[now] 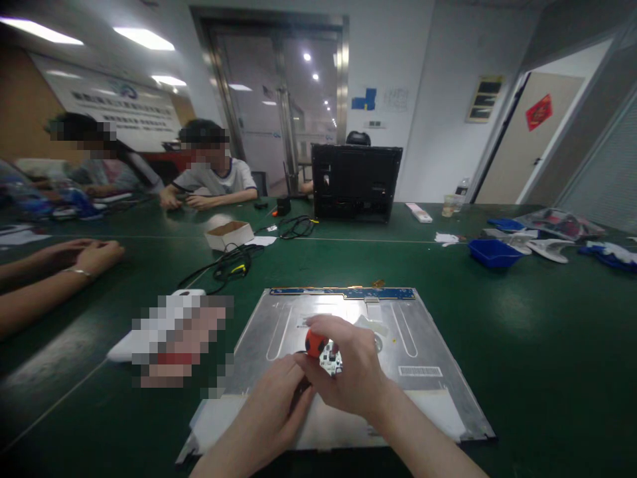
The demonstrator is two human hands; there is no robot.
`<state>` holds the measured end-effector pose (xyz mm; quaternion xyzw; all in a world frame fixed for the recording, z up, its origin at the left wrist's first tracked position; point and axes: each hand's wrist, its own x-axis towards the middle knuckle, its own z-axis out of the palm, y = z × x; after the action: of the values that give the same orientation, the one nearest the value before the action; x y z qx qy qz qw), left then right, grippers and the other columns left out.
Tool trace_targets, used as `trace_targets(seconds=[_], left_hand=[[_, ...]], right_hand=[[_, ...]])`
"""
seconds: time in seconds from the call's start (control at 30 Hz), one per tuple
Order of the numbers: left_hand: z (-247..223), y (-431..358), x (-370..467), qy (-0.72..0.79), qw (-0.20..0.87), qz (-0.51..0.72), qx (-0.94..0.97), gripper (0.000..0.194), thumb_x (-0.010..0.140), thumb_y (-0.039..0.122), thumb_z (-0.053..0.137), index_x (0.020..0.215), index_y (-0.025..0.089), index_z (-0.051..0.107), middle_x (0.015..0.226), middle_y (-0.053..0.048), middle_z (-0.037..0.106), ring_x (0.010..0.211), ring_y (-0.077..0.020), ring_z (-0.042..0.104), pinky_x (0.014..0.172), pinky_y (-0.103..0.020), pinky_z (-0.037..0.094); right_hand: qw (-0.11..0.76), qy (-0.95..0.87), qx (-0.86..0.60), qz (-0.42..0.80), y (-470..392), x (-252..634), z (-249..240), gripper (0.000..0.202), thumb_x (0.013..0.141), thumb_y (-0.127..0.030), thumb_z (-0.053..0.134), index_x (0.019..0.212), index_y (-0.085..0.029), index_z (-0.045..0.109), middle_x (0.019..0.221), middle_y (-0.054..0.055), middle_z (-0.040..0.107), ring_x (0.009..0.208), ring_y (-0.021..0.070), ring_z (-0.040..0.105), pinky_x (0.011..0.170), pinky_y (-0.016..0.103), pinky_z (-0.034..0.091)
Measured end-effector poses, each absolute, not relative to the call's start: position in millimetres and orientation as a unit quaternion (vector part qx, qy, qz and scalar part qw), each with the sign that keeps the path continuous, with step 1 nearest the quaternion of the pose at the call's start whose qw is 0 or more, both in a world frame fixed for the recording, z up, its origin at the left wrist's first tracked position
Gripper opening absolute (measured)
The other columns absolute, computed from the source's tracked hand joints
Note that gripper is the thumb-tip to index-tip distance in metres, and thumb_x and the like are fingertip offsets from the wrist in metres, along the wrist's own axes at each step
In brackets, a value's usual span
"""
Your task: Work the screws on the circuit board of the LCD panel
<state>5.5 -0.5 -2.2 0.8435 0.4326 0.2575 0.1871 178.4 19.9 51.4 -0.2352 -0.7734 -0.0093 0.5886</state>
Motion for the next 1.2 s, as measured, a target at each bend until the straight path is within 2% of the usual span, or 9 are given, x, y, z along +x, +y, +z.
trace_targets(seconds=[0.1, 0.27, 0.33, 0.47, 0.57, 0.7, 0.8, 0.97, 1.2], left_hand=[[-2.2, -0.4, 5.3, 0.432, 0.192, 0.253, 0.844, 0.014, 0.091, 0.015, 0.043, 0.095, 0.018, 0.056, 0.096, -0.010, 0.063, 0.089, -0.0268, 0.057, 0.078, -0.041, 0.046], [-0.3, -0.8, 5.9, 0.431, 0.193, 0.252, 0.845, 0.014, 0.090, 0.015, 0.043, 0.096, 0.018, 0.055, 0.098, -0.010, 0.062, 0.090, -0.0272, 0.056, 0.078, -0.041, 0.046], [0.0, -0.8, 6.4, 0.430, 0.196, 0.250, 0.845, 0.014, 0.090, 0.014, 0.044, 0.096, 0.018, 0.055, 0.098, -0.009, 0.062, 0.090, -0.0273, 0.056, 0.078, -0.042, 0.046], [0.7, -1.2, 6.8, 0.435, 0.190, 0.244, 0.845, 0.012, 0.090, 0.015, 0.044, 0.094, 0.019, 0.054, 0.098, -0.009, 0.062, 0.090, -0.0270, 0.056, 0.078, -0.041, 0.045], [0.9, -1.2, 6.3, 0.438, 0.183, 0.243, 0.846, 0.011, 0.090, 0.015, 0.044, 0.093, 0.019, 0.054, 0.097, -0.009, 0.063, 0.089, -0.0267, 0.057, 0.077, -0.040, 0.045], [-2.0, -0.6, 5.9, 0.432, 0.176, 0.251, 0.848, 0.012, 0.090, 0.014, 0.044, 0.095, 0.019, 0.055, 0.098, -0.009, 0.063, 0.090, -0.0267, 0.057, 0.078, -0.040, 0.045], [-4.2, -0.3, 6.2, 0.432, 0.168, 0.253, 0.849, 0.012, 0.091, 0.015, 0.043, 0.094, 0.019, 0.054, 0.097, -0.009, 0.063, 0.088, -0.0269, 0.057, 0.078, -0.041, 0.045], [-0.2, -1.1, 7.5, 0.436, 0.182, 0.235, 0.849, 0.013, 0.090, 0.014, 0.043, 0.094, 0.019, 0.054, 0.097, -0.009, 0.062, 0.090, -0.0273, 0.056, 0.079, -0.042, 0.046], [5.3, -1.4, 8.0, 0.436, 0.187, 0.226, 0.851, 0.015, 0.092, 0.016, 0.041, 0.095, 0.019, 0.056, 0.098, -0.010, 0.062, 0.091, -0.0274, 0.056, 0.081, -0.042, 0.047]], right_hand=[[0.586, -0.774, -0.240, 0.002, 21.1, 177.6, 50.2, 0.036, 0.091, -0.014, 0.059, 0.124, -0.018, 0.047, 0.107, 0.012, 0.072, 0.081, 0.0162, 0.071, 0.052, 0.022, 0.056], [0.579, -0.776, -0.248, 0.009, 22.1, 178.6, 47.9, 0.035, 0.091, -0.014, 0.057, 0.124, -0.020, 0.049, 0.116, 0.013, 0.065, 0.078, 0.0156, 0.067, 0.051, 0.024, 0.055], [0.576, -0.777, -0.256, 0.003, 21.5, 179.4, 48.6, 0.033, 0.091, -0.015, 0.057, 0.124, -0.020, 0.051, 0.115, 0.013, 0.063, 0.079, 0.0162, 0.066, 0.053, 0.025, 0.056], [0.555, -0.794, -0.250, -0.005, 20.1, 180.3, 52.5, 0.037, 0.094, -0.012, 0.050, 0.131, -0.017, 0.051, 0.115, 0.013, 0.064, 0.093, 0.0200, 0.068, 0.062, 0.028, 0.060], [0.545, -0.803, -0.241, 0.005, 20.0, 180.1, 52.7, 0.042, 0.095, -0.010, 0.047, 0.137, -0.015, 0.047, 0.118, 0.014, 0.066, 0.089, 0.0179, 0.069, 0.063, 0.027, 0.060], [0.567, -0.788, -0.239, 0.014, 21.9, 178.8, 47.8, 0.043, 0.093, -0.017, 0.059, 0.134, -0.017, 0.045, 0.109, 0.012, 0.067, 0.081, 0.0171, 0.068, 0.052, 0.024, 0.056], [0.583, -0.776, -0.242, 0.008, 23.8, 178.0, 45.0, 0.040, 0.092, -0.021, 0.063, 0.129, -0.020, 0.046, 0.101, 0.009, 0.066, 0.081, 0.0178, 0.067, 0.051, 0.024, 0.054], [0.566, -0.777, -0.275, -0.018, 24.5, 177.7, 46.6, 0.034, 0.094, -0.019, 0.059, 0.127, -0.021, 0.051, 0.093, 0.007, 0.067, 0.072, 0.0163, 0.066, 0.050, 0.025, 0.054], [0.555, -0.785, -0.275, -0.005, 20.4, 177.8, 49.8, 0.042, 0.093, -0.014, 0.051, 0.134, -0.017, 0.045, 0.090, 0.005, 0.073, 0.061, 0.0134, 0.067, 0.049, 0.024, 0.054]])
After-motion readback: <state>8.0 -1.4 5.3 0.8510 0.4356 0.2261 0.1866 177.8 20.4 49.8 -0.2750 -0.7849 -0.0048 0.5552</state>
